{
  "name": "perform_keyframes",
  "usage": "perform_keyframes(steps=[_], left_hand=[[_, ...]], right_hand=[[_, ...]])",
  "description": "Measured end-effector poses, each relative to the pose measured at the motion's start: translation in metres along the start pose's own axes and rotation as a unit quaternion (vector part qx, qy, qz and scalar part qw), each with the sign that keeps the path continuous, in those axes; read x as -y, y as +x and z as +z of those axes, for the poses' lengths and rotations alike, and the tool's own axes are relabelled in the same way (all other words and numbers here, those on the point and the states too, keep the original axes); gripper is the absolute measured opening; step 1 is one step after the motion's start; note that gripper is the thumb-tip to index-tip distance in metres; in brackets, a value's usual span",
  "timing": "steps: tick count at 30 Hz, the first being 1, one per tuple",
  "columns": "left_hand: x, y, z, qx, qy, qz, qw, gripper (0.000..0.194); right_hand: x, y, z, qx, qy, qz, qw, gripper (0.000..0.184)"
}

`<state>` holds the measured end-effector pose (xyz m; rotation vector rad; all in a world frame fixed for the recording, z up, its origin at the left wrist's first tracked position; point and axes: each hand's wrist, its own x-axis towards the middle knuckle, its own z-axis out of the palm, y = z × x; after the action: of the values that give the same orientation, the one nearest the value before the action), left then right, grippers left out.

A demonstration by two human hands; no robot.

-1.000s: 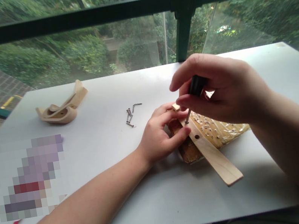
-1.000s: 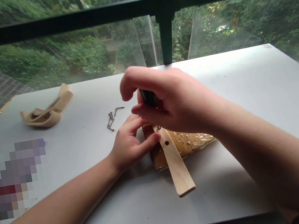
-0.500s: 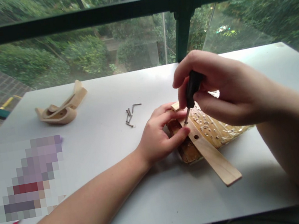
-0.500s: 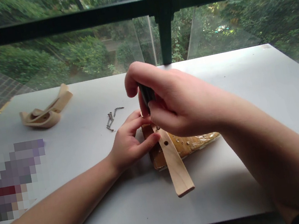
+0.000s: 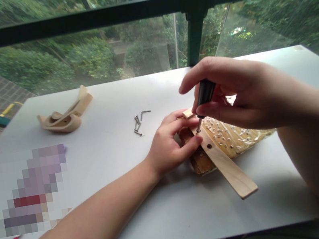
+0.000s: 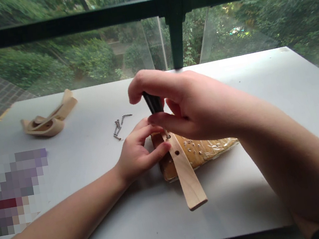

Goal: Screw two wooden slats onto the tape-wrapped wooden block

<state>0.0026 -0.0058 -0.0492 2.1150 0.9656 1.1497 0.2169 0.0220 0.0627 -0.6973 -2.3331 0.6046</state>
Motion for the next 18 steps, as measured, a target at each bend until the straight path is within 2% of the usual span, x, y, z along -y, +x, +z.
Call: perform_keyframes(steps=[3, 7, 18], left_hand=[[-0.001, 0.001, 0.000, 0.005, 0.008, -0.007, 1.000, 0.031], [-0.002, 0.001, 0.000, 0.005, 0.008, -0.005, 1.000, 0.030], [-0.002, 0.000, 0.000, 0.000, 0.022, -0.006, 1.000, 0.029]], right_hand=[[0.001, 0.002, 0.001, 0.020, -0.030, -0.018, 0.999, 0.031], [0.003, 0.003, 0.003, 0.008, -0.042, -0.010, 0.999, 0.025], [0.009, 0.004, 0.011, -0.002, -0.055, -0.016, 0.998, 0.023]])
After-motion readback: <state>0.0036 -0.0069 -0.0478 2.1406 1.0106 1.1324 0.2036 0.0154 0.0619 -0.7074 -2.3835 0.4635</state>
